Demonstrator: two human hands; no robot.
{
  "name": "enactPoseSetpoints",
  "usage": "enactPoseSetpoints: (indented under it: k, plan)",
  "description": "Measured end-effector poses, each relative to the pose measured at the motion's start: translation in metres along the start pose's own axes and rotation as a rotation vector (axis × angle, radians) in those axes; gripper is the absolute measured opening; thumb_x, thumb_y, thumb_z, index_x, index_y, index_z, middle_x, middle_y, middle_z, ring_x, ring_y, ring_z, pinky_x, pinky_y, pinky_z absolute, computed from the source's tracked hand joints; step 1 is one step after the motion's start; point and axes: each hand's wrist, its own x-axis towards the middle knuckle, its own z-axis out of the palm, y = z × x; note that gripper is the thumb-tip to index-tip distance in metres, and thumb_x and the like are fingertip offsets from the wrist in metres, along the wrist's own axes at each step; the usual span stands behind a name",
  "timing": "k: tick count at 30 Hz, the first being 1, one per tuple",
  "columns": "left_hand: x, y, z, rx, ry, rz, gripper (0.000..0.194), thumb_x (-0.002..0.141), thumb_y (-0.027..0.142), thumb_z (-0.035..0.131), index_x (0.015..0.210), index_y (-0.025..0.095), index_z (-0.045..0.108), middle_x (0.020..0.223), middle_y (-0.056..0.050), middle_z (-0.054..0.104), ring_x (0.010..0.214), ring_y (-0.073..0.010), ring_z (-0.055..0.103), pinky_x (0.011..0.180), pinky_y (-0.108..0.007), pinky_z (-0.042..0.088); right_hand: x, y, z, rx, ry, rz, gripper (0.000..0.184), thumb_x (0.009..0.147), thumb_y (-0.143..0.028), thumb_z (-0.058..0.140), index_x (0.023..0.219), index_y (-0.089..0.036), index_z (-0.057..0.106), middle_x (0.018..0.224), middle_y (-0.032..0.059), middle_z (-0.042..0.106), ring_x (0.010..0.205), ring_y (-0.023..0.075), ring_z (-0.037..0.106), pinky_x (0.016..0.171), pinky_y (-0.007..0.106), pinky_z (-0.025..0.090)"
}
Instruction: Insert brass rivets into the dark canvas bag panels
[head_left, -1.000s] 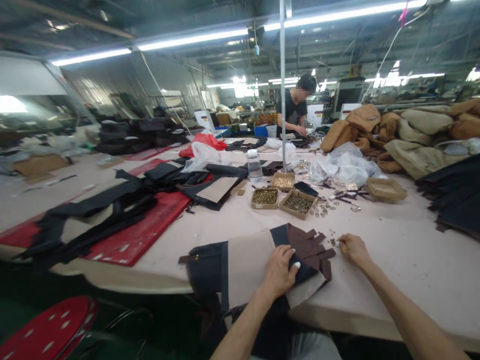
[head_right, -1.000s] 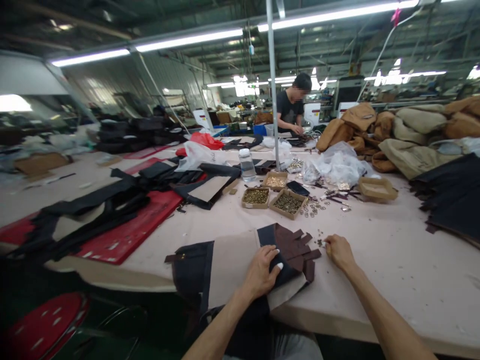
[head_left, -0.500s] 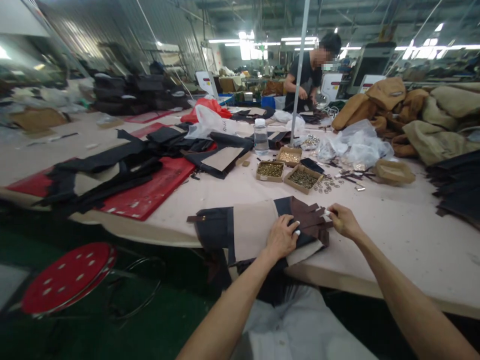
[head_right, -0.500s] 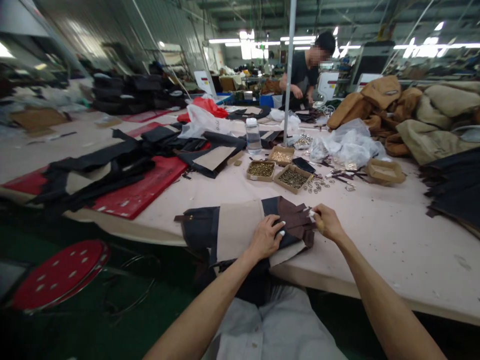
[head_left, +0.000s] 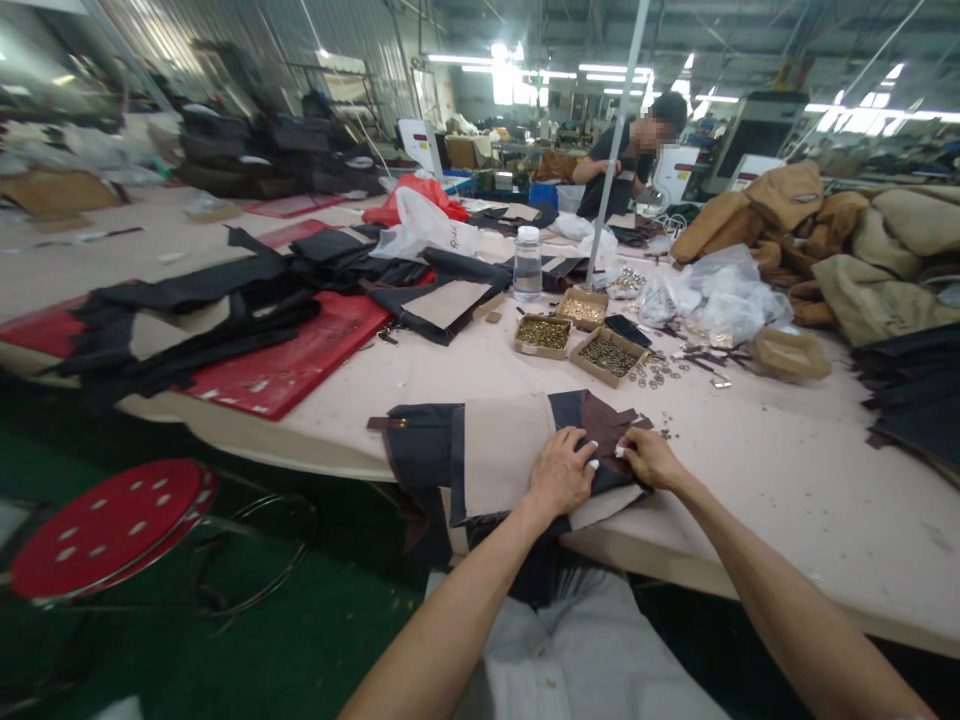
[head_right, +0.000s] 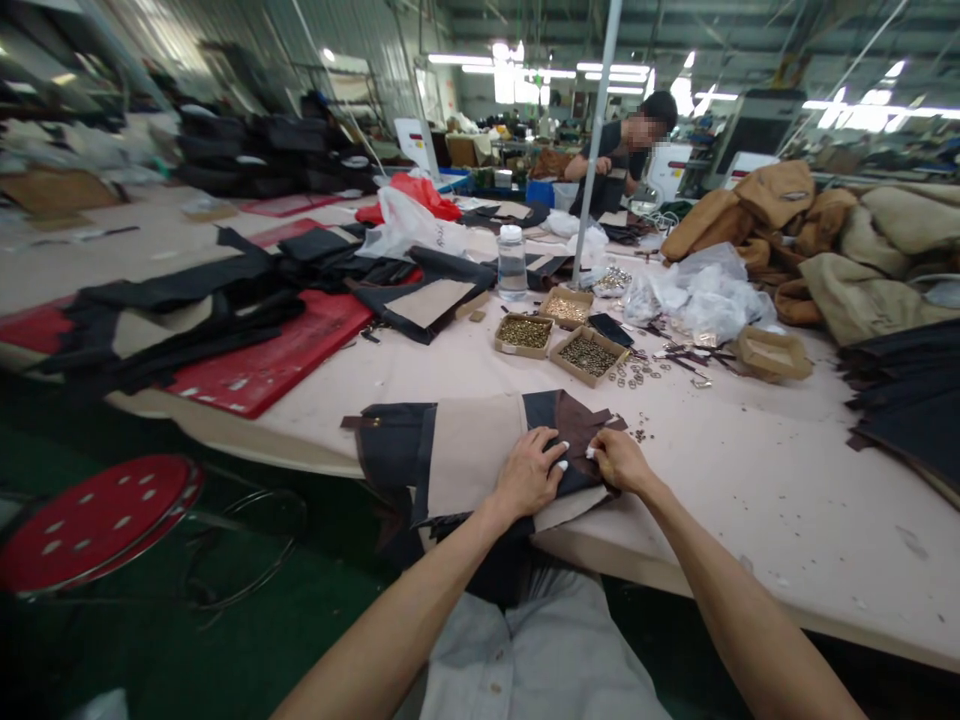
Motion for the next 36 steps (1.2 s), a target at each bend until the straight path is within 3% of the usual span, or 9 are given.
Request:
enactPoseSetpoints:
  k: [5,12,18,22,28,36]
  plan:
    - [0.001,-0.002,0.002,0.015,0.009,0.008,0.037,0.094,0.024,0.06,0.131,0.021,0.064,0.141,-0.011,0.054,0.134,-0.0279,0.045,0.117,-0.049,0.038,0.01,0.001,0.001,0.072,-0.053,0.064,0.012,0.079,-0.018,0.063,0.077,-0.018,0.074,0.076,0.0029,0.074,0.069,0.0171,0.063,0.064,0.025,0.041]
    - [0.001,-0.006,0.004,0.041,0.021,0.012,0.038,0.093,0.025,0.061,0.131,0.022,0.063,0.141,-0.01,0.054,0.135,-0.0273,0.045,0.118,-0.048,0.038,0.036,0.002,-0.009,0.283,-0.219,0.311,0.004,0.063,-0.017,0.073,0.063,-0.013,0.073,0.056,0.0024,0.067,0.052,0.0131,0.059,0.049,0.02,0.039]
    - [0.006,-0.008,0.009,0.033,0.01,0.008,0.037,0.094,0.024,0.059,0.131,0.021,0.062,0.14,-0.01,0.054,0.136,-0.0271,0.044,0.119,-0.047,0.038,0.064,0.017,-0.006,0.269,-0.369,0.452,0.004,0.059,-0.013,0.074,0.06,-0.014,0.07,0.044,0.002,0.06,0.04,0.0136,0.056,0.038,0.019,0.037]
    - [0.009,-0.008,0.009,0.027,0.009,0.005,0.038,0.093,0.023,0.06,0.13,0.02,0.062,0.139,-0.011,0.054,0.135,-0.0271,0.044,0.118,-0.047,0.039,0.072,0.019,-0.006,0.223,-0.415,0.452,0.009,0.057,-0.012,0.076,0.062,-0.013,0.069,0.043,0.0031,0.06,0.039,0.0146,0.057,0.036,0.018,0.036]
    - [0.004,-0.008,0.006,0.034,0.019,0.011,0.037,0.094,0.025,0.059,0.13,0.02,0.062,0.138,-0.011,0.055,0.134,-0.0274,0.045,0.118,-0.047,0.038,0.059,0.015,-0.011,0.391,-0.426,0.352,0.011,0.057,-0.015,0.076,0.059,-0.014,0.065,0.047,0.0006,0.06,0.042,0.0116,0.056,0.038,0.017,0.038]
    - [0.003,-0.016,0.011,0.009,0.033,0.0,0.036,0.093,0.026,0.06,0.128,0.019,0.063,0.138,-0.011,0.055,0.135,-0.0271,0.044,0.119,-0.046,0.036,0.067,0.013,-0.019,0.413,-0.524,0.457,0.009,0.057,-0.015,0.076,0.063,-0.011,0.071,0.056,0.0082,0.068,0.05,0.0193,0.066,0.041,0.02,0.044]
